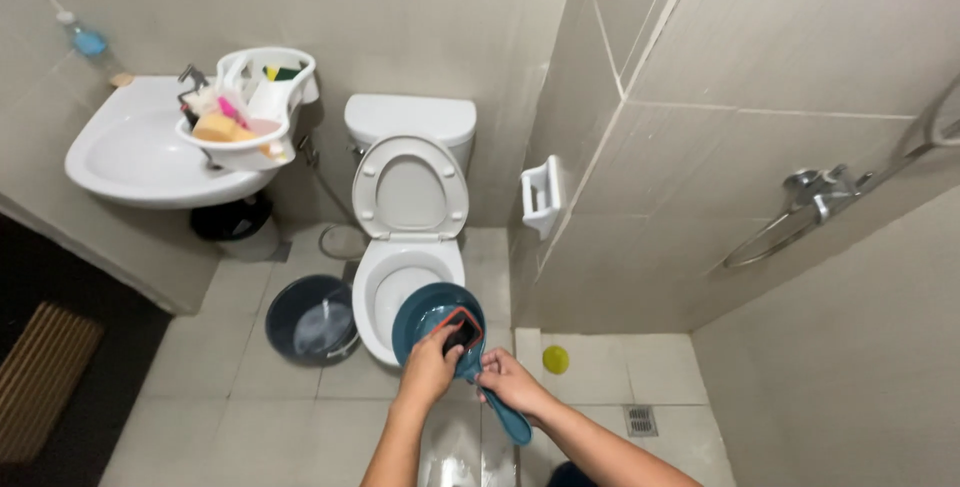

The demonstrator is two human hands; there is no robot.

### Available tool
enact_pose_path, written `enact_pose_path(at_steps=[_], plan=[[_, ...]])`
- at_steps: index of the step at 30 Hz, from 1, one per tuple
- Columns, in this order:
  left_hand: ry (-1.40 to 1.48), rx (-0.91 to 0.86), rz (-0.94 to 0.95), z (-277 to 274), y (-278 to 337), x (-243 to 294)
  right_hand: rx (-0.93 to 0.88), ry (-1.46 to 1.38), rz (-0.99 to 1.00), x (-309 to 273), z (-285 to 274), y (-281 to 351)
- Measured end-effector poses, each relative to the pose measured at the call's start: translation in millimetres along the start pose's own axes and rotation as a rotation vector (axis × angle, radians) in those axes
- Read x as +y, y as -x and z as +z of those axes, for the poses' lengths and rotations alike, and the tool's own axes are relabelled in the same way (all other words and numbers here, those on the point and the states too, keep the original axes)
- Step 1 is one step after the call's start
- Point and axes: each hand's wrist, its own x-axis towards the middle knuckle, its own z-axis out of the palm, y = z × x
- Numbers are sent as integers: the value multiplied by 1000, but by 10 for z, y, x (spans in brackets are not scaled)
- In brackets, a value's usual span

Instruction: The person cleans a bathroom sink using a sponge and a blue plastic scoop. They scrub the sink basin and faucet area, rinse the sponge under running water, and wipe the sink surface. The person also briefly handles a white plastic organizer on the toilet tank.

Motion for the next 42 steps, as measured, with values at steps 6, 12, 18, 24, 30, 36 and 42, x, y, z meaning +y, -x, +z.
enact_pose_path(at_steps=[6,12,18,24,30,36,42], plan=[[-14,-7,18,28,-68,49,33,-12,41,-127,-29,-31],[-41,16,97,115,-278,-55,47,3,13,-67,-133,-204],[-39,-68,19,270,-512,34,102,-90,85,-234,-309,-311],[-87,-75,-12,445,-1000,-11,13,-103,-22,430,-920,-1207],[-119,-142,-78,189,-1419,291,-25,-32,43,-298,-891,-1381],[-76,-119,-135,-46,-1582,212,-20,-21,28,-332,-765,-1694],[-57,-121,-113,-198,-1566,-218,-16,-7,71,-234,-468,-1878]])
